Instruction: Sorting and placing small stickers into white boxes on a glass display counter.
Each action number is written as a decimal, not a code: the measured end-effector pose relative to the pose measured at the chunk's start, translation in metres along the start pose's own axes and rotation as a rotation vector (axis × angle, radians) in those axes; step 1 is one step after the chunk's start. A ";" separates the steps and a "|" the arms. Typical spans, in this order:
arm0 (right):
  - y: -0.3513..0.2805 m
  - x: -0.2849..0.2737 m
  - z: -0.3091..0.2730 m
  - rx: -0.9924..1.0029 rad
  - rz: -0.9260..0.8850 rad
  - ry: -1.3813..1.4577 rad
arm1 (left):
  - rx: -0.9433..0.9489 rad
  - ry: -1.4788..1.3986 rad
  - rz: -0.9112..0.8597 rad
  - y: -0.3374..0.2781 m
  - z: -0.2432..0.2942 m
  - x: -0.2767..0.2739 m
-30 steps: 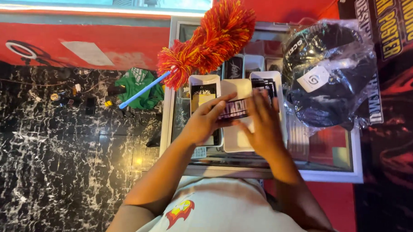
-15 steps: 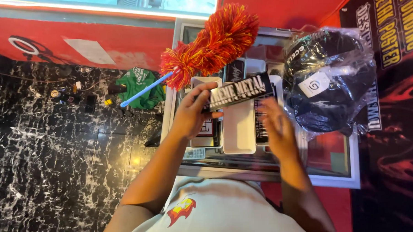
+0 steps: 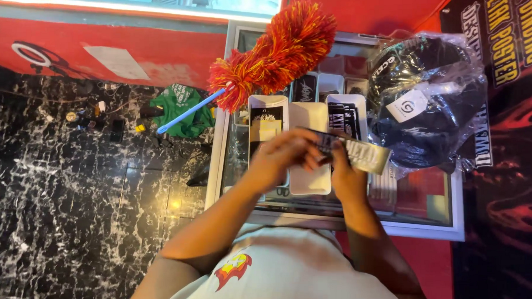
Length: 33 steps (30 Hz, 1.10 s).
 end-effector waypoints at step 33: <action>0.025 -0.087 0.007 0.311 0.535 0.698 | -0.020 -0.135 0.042 -0.009 0.000 -0.030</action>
Point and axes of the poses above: each hand's wrist, its own y-axis towards the middle knuckle, its own x-axis out of the palm, z = x × y, the point moved 4 cm from there along y, towards the middle knuckle, and after that the axes turned 8 degrees about -z, right-handed, at the moved point
